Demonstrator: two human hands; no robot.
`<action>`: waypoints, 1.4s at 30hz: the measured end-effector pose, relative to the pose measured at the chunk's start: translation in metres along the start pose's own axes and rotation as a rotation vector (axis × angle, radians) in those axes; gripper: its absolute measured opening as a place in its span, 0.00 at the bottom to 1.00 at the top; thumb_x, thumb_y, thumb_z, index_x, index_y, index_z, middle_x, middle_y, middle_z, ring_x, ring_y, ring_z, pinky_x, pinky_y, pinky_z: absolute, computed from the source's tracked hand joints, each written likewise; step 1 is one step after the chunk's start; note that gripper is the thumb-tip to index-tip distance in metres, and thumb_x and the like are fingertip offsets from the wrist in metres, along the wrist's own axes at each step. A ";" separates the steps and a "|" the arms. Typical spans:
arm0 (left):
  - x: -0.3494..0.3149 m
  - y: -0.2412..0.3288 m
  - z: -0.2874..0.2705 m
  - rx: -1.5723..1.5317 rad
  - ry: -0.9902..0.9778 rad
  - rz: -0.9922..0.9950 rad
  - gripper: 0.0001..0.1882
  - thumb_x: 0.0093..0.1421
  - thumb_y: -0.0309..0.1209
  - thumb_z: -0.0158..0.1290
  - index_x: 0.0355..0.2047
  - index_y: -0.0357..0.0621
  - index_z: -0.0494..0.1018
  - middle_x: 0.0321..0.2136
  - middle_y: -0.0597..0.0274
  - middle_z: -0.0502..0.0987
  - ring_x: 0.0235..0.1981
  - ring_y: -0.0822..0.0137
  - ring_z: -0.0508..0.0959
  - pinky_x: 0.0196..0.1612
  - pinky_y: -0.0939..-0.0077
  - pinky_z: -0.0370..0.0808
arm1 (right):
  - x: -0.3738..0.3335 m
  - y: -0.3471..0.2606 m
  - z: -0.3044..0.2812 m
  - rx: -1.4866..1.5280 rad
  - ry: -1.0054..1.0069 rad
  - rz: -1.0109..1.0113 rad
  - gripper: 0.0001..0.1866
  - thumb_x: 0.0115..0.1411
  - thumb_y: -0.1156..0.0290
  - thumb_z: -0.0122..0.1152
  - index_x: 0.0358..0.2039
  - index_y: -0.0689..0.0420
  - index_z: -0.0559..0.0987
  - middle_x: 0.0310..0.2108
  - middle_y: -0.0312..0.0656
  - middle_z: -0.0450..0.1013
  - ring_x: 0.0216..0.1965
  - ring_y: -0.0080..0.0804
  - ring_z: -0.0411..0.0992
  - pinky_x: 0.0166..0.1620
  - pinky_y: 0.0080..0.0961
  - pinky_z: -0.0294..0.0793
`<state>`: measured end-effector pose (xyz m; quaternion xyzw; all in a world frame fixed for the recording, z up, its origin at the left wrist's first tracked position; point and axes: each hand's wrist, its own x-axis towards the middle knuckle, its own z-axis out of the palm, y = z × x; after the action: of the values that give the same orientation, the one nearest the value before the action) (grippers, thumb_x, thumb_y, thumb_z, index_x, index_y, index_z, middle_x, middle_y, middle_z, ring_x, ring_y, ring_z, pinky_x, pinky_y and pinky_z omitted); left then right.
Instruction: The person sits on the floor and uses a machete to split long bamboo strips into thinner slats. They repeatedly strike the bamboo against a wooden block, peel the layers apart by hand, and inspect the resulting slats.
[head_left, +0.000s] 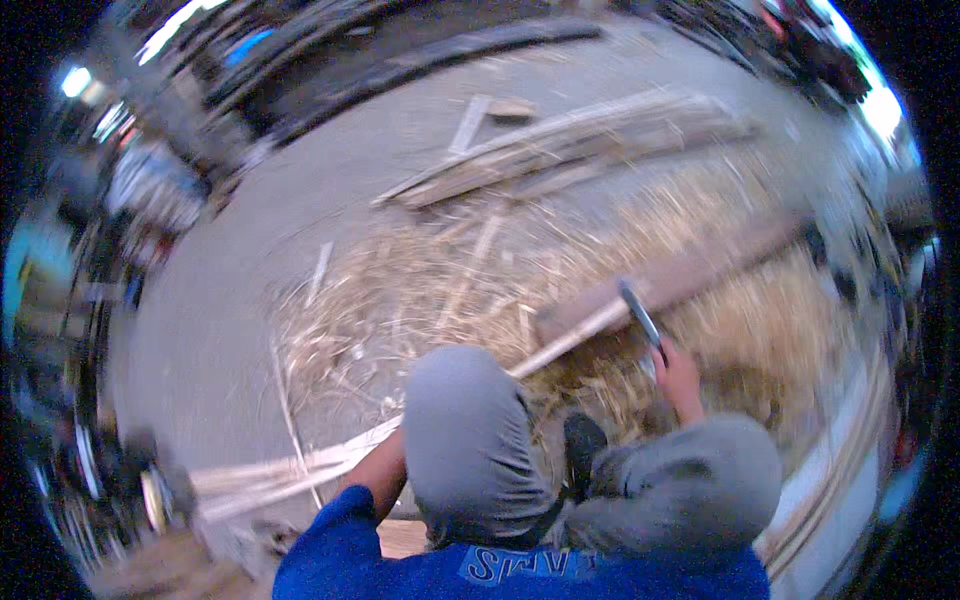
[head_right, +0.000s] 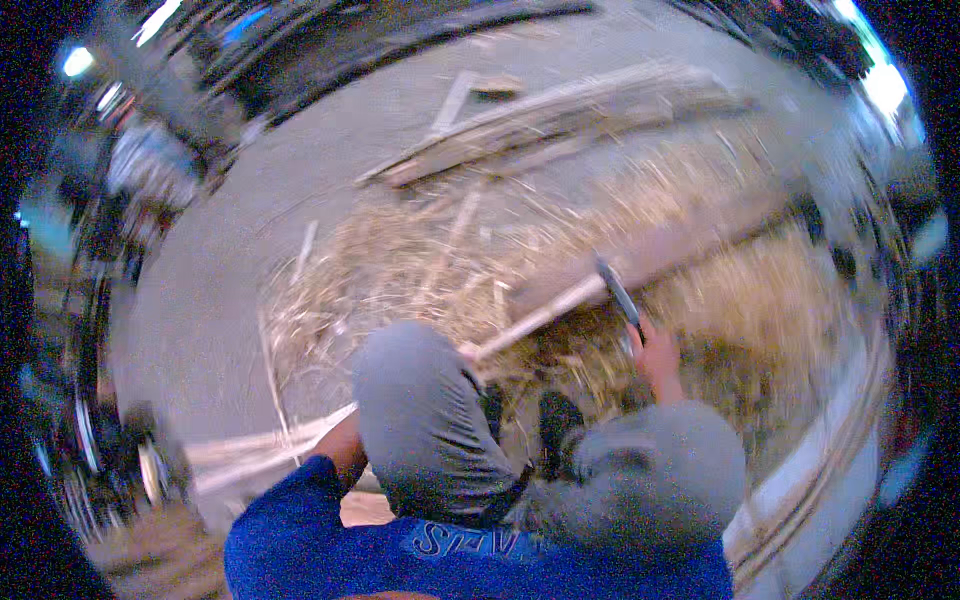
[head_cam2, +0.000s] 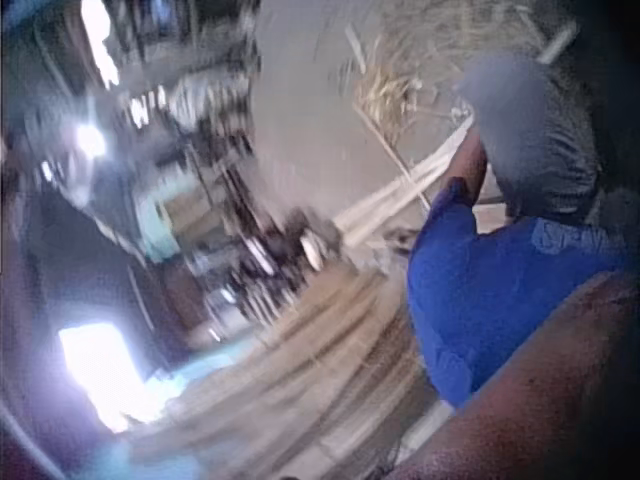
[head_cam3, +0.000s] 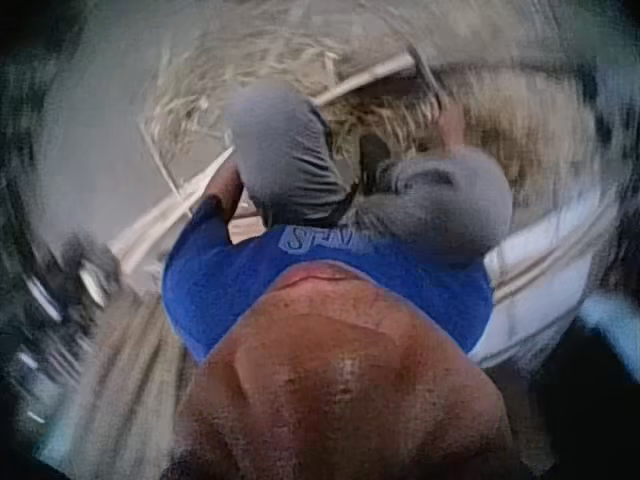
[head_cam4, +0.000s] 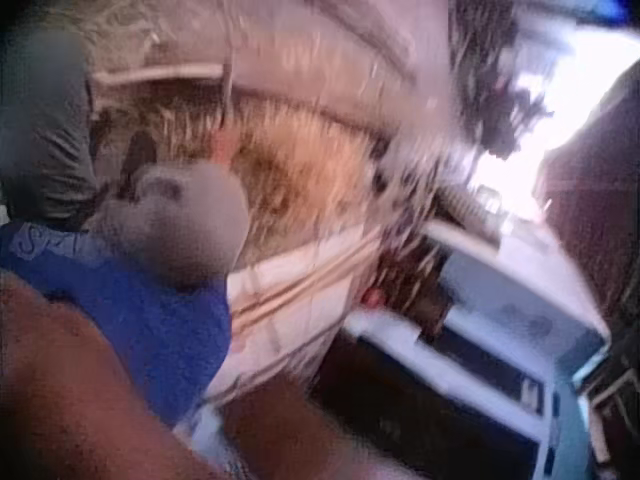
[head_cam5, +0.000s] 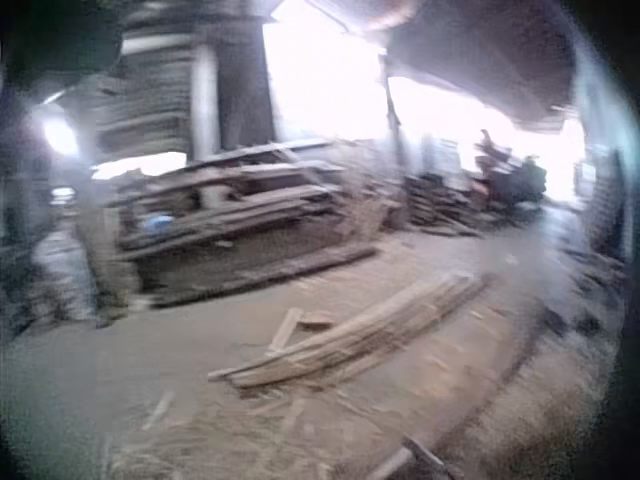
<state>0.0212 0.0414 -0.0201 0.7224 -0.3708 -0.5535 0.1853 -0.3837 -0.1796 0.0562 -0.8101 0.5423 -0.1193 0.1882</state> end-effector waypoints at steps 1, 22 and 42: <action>-0.003 0.002 0.000 -0.030 -0.020 0.020 0.24 0.63 0.51 0.46 0.35 0.40 0.76 0.27 0.60 0.78 0.27 0.68 0.75 0.30 0.68 0.71 | -0.006 0.010 0.014 0.111 0.242 -0.212 0.17 0.63 0.57 0.51 0.49 0.49 0.76 0.28 0.53 0.76 0.27 0.52 0.74 0.31 0.45 0.73; -0.151 0.093 -0.070 0.205 0.112 0.315 0.19 0.58 0.44 0.50 0.38 0.39 0.75 0.28 0.56 0.78 0.26 0.66 0.76 0.30 0.69 0.73 | -0.036 0.047 0.043 -0.033 0.185 0.235 0.25 0.65 0.51 0.44 0.50 0.59 0.74 0.41 0.58 0.74 0.39 0.59 0.73 0.41 0.48 0.72; -0.214 0.134 -0.083 0.139 0.155 0.266 0.26 0.59 0.57 0.50 0.36 0.45 0.80 0.14 0.63 0.72 0.14 0.72 0.71 0.19 0.74 0.68 | 0.065 -0.103 -0.099 1.463 -0.308 0.241 0.34 0.59 0.40 0.52 0.58 0.47 0.61 0.44 0.43 0.70 0.40 0.32 0.69 0.33 0.28 0.73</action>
<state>0.0308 0.1002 0.2387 0.7185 -0.4853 -0.4395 0.2347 -0.3120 -0.2219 0.1894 -0.4212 0.3771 -0.3131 0.7631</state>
